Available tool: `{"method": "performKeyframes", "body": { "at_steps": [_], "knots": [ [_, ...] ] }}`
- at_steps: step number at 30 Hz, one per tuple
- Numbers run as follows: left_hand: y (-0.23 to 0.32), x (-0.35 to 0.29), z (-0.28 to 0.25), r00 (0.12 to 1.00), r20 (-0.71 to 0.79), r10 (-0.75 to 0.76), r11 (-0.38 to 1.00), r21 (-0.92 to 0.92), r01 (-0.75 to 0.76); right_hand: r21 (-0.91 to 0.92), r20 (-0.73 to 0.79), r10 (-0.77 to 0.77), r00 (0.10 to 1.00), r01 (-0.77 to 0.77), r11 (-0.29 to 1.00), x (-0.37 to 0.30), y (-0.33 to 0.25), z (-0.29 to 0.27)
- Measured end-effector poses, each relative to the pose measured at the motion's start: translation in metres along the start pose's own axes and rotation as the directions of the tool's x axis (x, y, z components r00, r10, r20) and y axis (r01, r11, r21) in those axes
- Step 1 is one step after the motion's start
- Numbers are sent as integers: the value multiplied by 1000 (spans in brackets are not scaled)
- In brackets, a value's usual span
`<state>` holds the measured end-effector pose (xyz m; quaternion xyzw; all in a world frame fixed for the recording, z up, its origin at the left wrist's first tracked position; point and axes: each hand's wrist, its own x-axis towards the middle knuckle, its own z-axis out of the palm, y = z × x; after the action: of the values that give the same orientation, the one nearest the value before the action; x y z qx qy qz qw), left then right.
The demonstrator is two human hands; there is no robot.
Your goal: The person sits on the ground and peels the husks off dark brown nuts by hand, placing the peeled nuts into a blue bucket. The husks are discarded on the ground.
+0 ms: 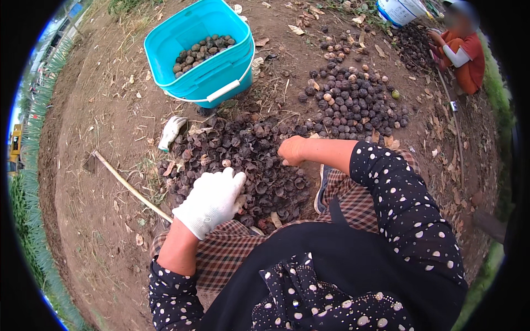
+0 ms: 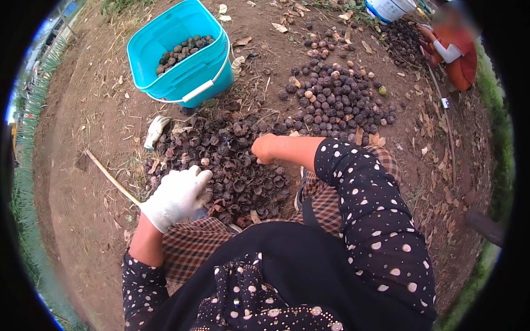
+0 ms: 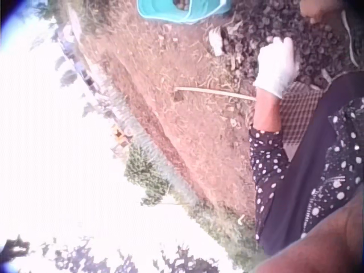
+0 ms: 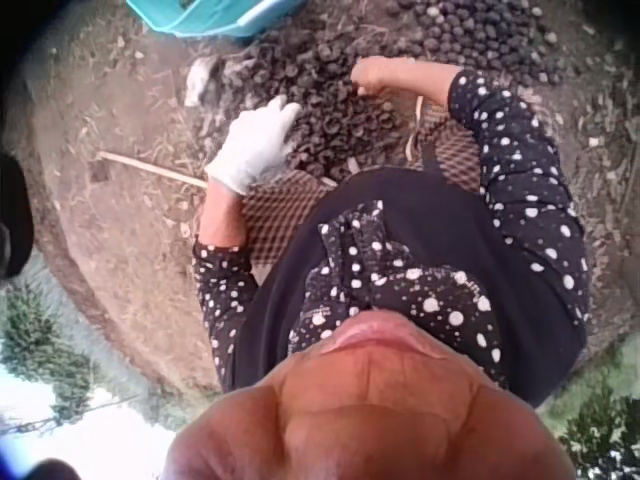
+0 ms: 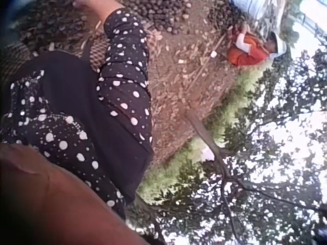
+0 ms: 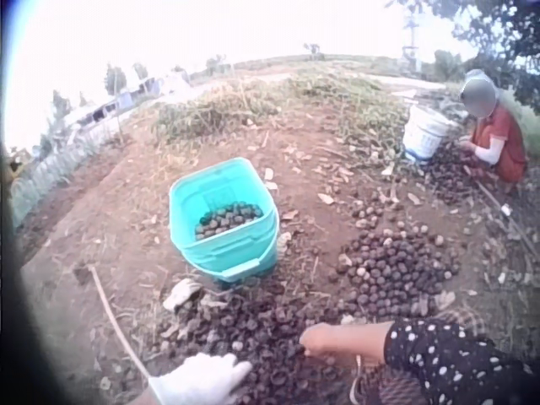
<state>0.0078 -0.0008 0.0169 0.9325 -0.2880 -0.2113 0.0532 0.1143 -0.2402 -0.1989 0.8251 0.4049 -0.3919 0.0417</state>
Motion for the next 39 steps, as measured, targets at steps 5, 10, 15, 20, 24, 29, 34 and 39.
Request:
{"method": "performKeyframes", "body": {
  "at_steps": [5, 10, 15, 20, 24, 29, 34, 39],
  "knots": [
    [-3, -11, -6, 994, 75, -75, 996, -32, 78, 410, -248, 398, 883, -276, 869, 36, 92, 21],
    [-15, -5, -4, 985, 109, -136, 983, -112, 148, 649, -272, 700, 661, -411, 640, 44, 178, 19],
    [-25, 7, -9, 970, 143, -197, 969, -120, 214, 786, -311, 848, 429, -386, 483, 72, 266, 1],
    [-37, 17, -3, 963, 157, -219, 962, -133, 240, 759, 28, 892, 450, -590, 274, 99, 291, -24],
    [-42, 26, -1, 963, 160, -218, 962, -131, 239, 578, 27, 846, 533, -699, 422, 110, 253, -42],
    [-34, 21, -8, 971, 112, -209, 966, -129, 223, 559, -330, 763, 557, -536, 633, 121, 190, 0],
    [-33, 18, -9, 979, 74, -187, 977, -93, 194, 877, -393, 889, 235, -193, 439, 97, 203, 41],
    [-29, 9, -10, 987, -68, -146, 989, -32, 144, 531, -245, 417, 875, 481, -698, 56, 206, -23]
  ]
}}
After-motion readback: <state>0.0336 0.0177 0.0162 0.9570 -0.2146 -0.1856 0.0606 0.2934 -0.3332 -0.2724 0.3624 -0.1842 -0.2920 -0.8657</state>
